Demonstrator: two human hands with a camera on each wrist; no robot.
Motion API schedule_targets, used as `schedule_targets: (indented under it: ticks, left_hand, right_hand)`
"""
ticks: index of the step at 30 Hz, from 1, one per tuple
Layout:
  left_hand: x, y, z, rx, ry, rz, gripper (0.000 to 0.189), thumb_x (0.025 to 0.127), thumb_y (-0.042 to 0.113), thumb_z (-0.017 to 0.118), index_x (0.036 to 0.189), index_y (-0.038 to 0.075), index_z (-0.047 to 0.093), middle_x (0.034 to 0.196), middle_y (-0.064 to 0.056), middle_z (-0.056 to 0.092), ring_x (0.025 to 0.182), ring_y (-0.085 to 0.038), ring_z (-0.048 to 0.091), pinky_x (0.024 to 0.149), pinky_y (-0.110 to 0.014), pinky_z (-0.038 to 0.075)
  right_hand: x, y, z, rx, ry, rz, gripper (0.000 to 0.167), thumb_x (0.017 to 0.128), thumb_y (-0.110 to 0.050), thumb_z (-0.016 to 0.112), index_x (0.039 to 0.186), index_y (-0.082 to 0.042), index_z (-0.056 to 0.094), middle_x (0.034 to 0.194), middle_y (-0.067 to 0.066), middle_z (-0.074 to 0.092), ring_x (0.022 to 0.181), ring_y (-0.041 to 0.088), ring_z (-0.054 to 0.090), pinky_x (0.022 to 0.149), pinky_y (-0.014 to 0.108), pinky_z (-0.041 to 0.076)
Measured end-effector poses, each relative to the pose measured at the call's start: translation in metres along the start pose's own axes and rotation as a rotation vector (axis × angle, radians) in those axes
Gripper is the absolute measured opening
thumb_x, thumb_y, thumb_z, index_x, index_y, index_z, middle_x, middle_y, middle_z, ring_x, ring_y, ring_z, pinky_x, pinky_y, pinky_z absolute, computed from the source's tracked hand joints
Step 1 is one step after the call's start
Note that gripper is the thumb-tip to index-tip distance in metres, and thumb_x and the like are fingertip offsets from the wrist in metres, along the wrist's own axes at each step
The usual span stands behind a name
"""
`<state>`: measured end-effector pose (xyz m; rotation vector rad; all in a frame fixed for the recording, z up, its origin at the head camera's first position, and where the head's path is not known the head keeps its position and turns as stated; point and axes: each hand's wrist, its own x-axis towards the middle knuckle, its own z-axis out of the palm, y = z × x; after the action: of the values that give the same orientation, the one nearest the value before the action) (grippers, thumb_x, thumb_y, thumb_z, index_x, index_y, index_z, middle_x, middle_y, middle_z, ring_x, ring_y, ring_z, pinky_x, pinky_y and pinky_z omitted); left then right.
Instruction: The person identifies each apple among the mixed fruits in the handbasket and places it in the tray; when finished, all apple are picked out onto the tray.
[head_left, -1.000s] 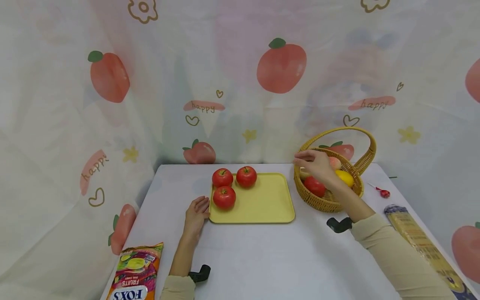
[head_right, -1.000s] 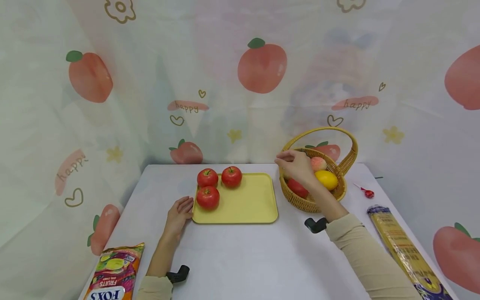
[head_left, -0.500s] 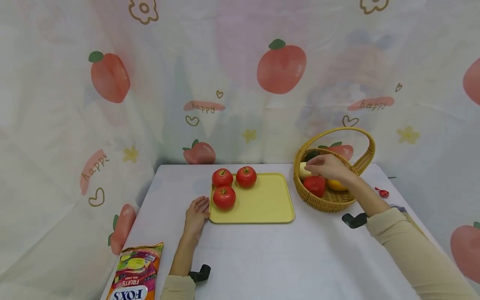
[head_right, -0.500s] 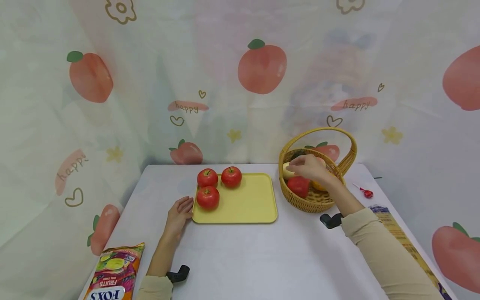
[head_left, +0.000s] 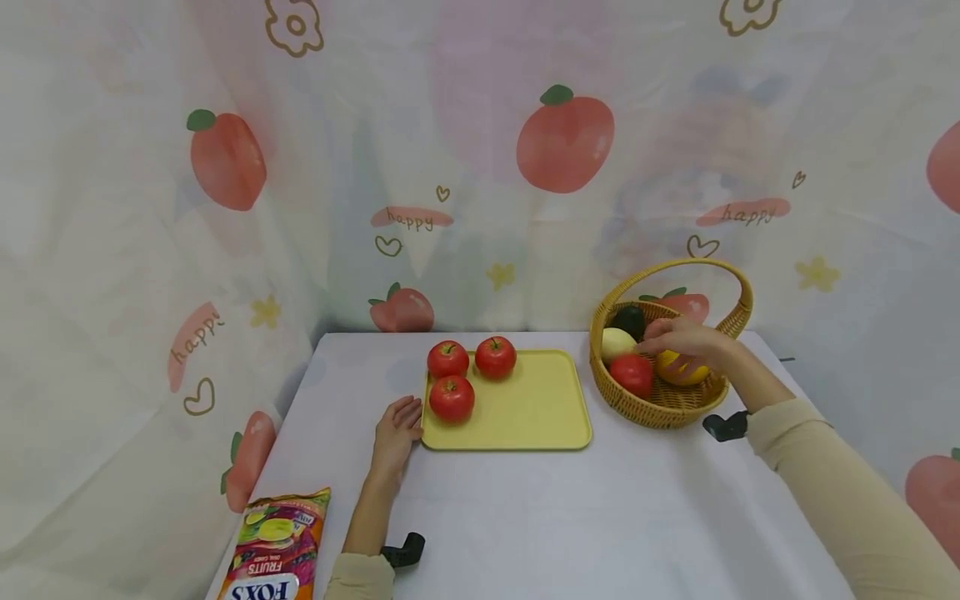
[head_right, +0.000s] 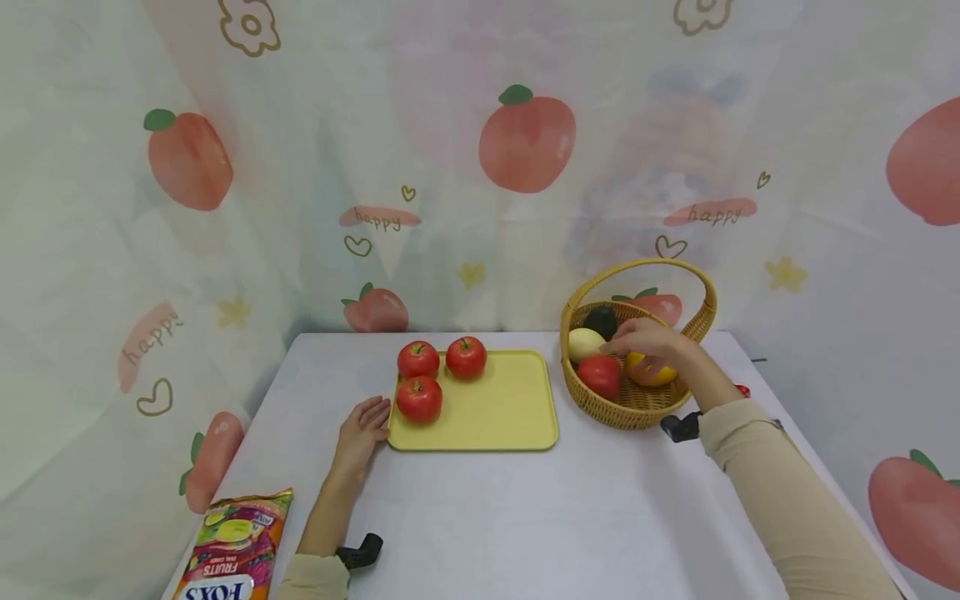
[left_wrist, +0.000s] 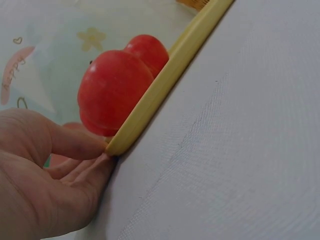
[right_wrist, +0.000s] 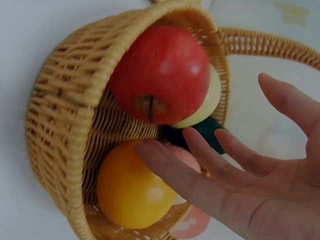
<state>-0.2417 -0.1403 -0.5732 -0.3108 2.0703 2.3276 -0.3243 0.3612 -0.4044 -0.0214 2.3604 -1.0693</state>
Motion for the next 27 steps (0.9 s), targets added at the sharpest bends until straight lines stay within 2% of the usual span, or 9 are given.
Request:
schedule_targets:
  ticks: [5, 11, 15, 18, 23, 27]
  left_hand:
    - [0.0, 0.0, -0.001, 0.002, 0.005, 0.0, 0.065, 0.091, -0.02, 0.052, 0.153, -0.002, 0.041, 0.154, -0.023, 0.049, 0.144, -0.036, 0.049, 0.116, -0.044, 0.044]
    - [0.0, -0.001, -0.003, -0.002, -0.001, 0.005, 0.066, 0.091, -0.02, 0.051, 0.153, -0.002, 0.041, 0.155, -0.024, 0.048, 0.144, -0.036, 0.049, 0.116, -0.044, 0.044]
    - [-0.001, 0.0, -0.004, -0.008, -0.001, 0.013, 0.066, 0.09, -0.021, 0.051, 0.153, -0.003, 0.041, 0.155, -0.025, 0.048, 0.144, -0.037, 0.048, 0.116, -0.045, 0.043]
    - [-0.002, 0.0, -0.005, -0.017, -0.006, 0.016, 0.066, 0.091, -0.021, 0.051, 0.154, -0.003, 0.04, 0.155, -0.026, 0.047, 0.144, -0.037, 0.048, 0.117, -0.045, 0.043]
    - [-0.002, 0.0, -0.005, -0.024, -0.011, 0.022, 0.067, 0.091, -0.021, 0.051, 0.154, -0.003, 0.04, 0.156, -0.025, 0.047, 0.145, -0.037, 0.047, 0.117, -0.045, 0.043]
    - [0.0, 0.001, -0.004, -0.026, -0.015, 0.025, 0.066, 0.091, -0.021, 0.052, 0.154, -0.003, 0.04, 0.156, -0.025, 0.047, 0.145, -0.037, 0.047, 0.117, -0.045, 0.043]
  right_hand:
    - [0.008, 0.01, -0.007, 0.096, -0.089, 0.033, 0.08, 0.104, -0.04, 0.062, 0.155, 0.011, 0.028, 0.156, 0.04, 0.029, 0.131, 0.063, 0.048, 0.099, 0.062, 0.055]
    - [0.022, 0.019, -0.01, 0.15, -0.183, 0.04, 0.074, 0.108, -0.032, 0.055, 0.157, 0.012, 0.023, 0.156, 0.044, 0.029, 0.124, 0.065, 0.054, 0.099, 0.062, 0.055]
    - [0.03, 0.021, -0.011, 0.169, -0.228, 0.042, 0.077, 0.107, -0.03, 0.056, 0.159, 0.012, 0.018, 0.156, 0.046, 0.025, 0.126, 0.064, 0.052, 0.097, 0.062, 0.056]
    - [0.036, 0.023, -0.012, 0.176, -0.261, 0.055, 0.081, 0.106, -0.03, 0.059, 0.158, 0.014, 0.014, 0.157, 0.046, 0.022, 0.128, 0.059, 0.053, 0.095, 0.062, 0.058]
    - [0.045, 0.029, -0.011, 0.189, -0.287, 0.075, 0.086, 0.106, -0.027, 0.06, 0.157, 0.017, 0.008, 0.155, 0.048, 0.023, 0.116, 0.054, 0.063, 0.093, 0.061, 0.059]
    - [0.052, 0.037, -0.01, 0.181, -0.274, 0.062, 0.081, 0.105, -0.029, 0.062, 0.156, 0.015, 0.017, 0.148, 0.04, 0.04, 0.109, 0.048, 0.068, 0.096, 0.06, 0.058]
